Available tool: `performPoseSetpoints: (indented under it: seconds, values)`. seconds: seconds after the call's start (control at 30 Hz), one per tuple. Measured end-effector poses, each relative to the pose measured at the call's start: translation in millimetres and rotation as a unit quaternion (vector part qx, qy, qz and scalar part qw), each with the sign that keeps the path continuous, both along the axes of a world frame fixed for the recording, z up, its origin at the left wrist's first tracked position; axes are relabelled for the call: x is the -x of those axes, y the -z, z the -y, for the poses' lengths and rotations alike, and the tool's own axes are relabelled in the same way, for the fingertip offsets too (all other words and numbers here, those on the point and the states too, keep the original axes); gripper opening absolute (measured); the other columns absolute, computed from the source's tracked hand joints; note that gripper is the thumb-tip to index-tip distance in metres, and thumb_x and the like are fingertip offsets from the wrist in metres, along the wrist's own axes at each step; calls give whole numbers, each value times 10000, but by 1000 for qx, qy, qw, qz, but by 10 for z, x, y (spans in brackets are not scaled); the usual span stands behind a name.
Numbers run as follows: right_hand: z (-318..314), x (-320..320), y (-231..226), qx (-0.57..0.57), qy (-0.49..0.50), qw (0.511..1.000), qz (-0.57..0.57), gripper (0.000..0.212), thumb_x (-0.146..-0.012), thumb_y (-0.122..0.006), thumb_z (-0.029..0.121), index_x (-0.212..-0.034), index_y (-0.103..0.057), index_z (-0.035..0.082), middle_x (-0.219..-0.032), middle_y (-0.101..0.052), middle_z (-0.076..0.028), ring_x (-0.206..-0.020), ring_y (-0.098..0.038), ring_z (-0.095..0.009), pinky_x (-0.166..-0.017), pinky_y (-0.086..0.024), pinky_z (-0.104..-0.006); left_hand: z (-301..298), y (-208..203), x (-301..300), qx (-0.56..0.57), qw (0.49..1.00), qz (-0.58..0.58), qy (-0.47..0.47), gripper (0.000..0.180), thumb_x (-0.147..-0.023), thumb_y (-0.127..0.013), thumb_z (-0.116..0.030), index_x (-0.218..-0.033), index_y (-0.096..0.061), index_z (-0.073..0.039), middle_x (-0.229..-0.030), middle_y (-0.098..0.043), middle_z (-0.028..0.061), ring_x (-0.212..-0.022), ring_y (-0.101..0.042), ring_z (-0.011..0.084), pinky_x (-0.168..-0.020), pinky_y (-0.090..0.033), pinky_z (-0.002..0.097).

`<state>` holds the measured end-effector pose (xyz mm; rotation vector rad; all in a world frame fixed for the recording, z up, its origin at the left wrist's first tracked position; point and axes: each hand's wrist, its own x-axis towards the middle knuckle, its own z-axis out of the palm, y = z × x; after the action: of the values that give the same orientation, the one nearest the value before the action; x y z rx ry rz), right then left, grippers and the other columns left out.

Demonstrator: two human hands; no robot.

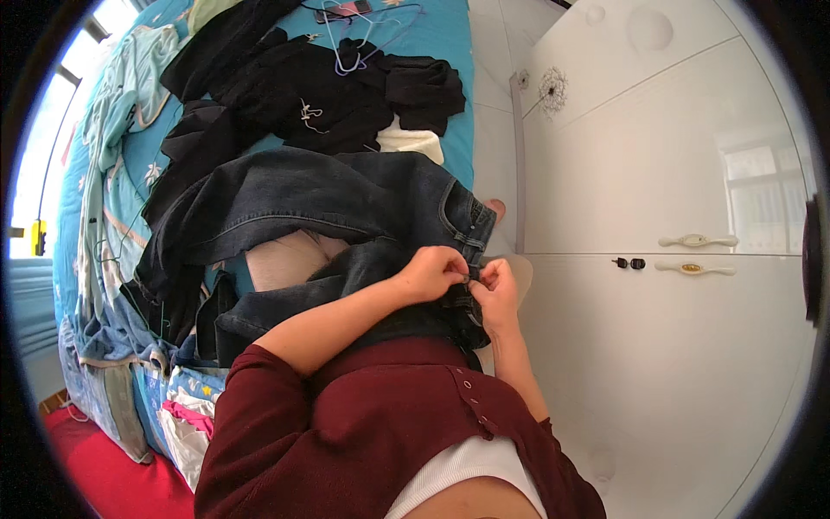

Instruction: The person sits on a bed and folds several pieces of clothing, including black pants and dark denim jeans. They smooth out the garments, fold them into neat rectangles, and place them in a growing pile on the bed.

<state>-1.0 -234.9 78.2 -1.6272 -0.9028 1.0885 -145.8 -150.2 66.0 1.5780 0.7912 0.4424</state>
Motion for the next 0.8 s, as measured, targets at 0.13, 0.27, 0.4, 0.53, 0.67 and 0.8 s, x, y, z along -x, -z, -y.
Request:
performPoseSetpoints:
  seconds: [0.13,0.27,0.4,0.53,0.67,0.8]
  values:
    - [11,-56,10,14,-13,992,-126,302,-727,-552,-110,-952,-449,64,-767,-498,1,-674,-484,-79,-599,-391,-208,-36,68,35,77,996,37,37,129,-750,-667,-56,-863,-642,3,-812,-654,102,-739,-618,149,-681,-491,286]
    - [-36,-82,-70,50,17,975,-218,438,-735,-512,-112,-1141,-457,42,-885,-576,-63,-774,-552,-125,-681,-449,-241,-24,36,26,16,997,71,24,149,-758,-668,-72,-886,-641,0,-822,-659,104,-747,-630,176,-692,-494,290]
    - [-141,-555,305,76,-4,997,-11,377,-729,-494,-89,-1077,-569,36,-928,-606,-73,-829,-562,-144,-741,-444,-263,-266,-115,258,-198,980,-19,19,211,-743,-682,-143,-909,-634,-22,-889,-624,121,-851,-599,293,-757,-482,372]
    - [-270,-892,461,191,5,968,165,354,-714,-510,-69,-1028,-610,57,-812,-593,-56,-767,-549,-138,-692,-423,-258,-725,-254,1013,-464,825,-316,-73,335,-712,-657,-146,-1027,-576,-66,-1091,-530,115,-1014,-508,295,-872,-404,413]
    - [-409,-1317,1018,136,-85,918,362,399,-679,-473,-86,-1021,-617,61,-842,-590,-54,-737,-555,-131,-661,-430,-256,-1073,-153,2102,-475,720,-450,-230,394,-697,-580,-37,-1087,-527,-52,-1161,-512,127,-1083,-484,293,-869,-411,372]
    - [-964,-1187,919,96,-138,915,367,400,-731,-496,-37,-1094,-593,100,-1052,-586,-131,-883,-587,-223,-824,-446,-315,-1095,32,3040,-347,663,-591,-301,595,-696,-605,-27,-1260,-421,-65,-1296,-448,106,-1213,-407,295,-967,-369,394]
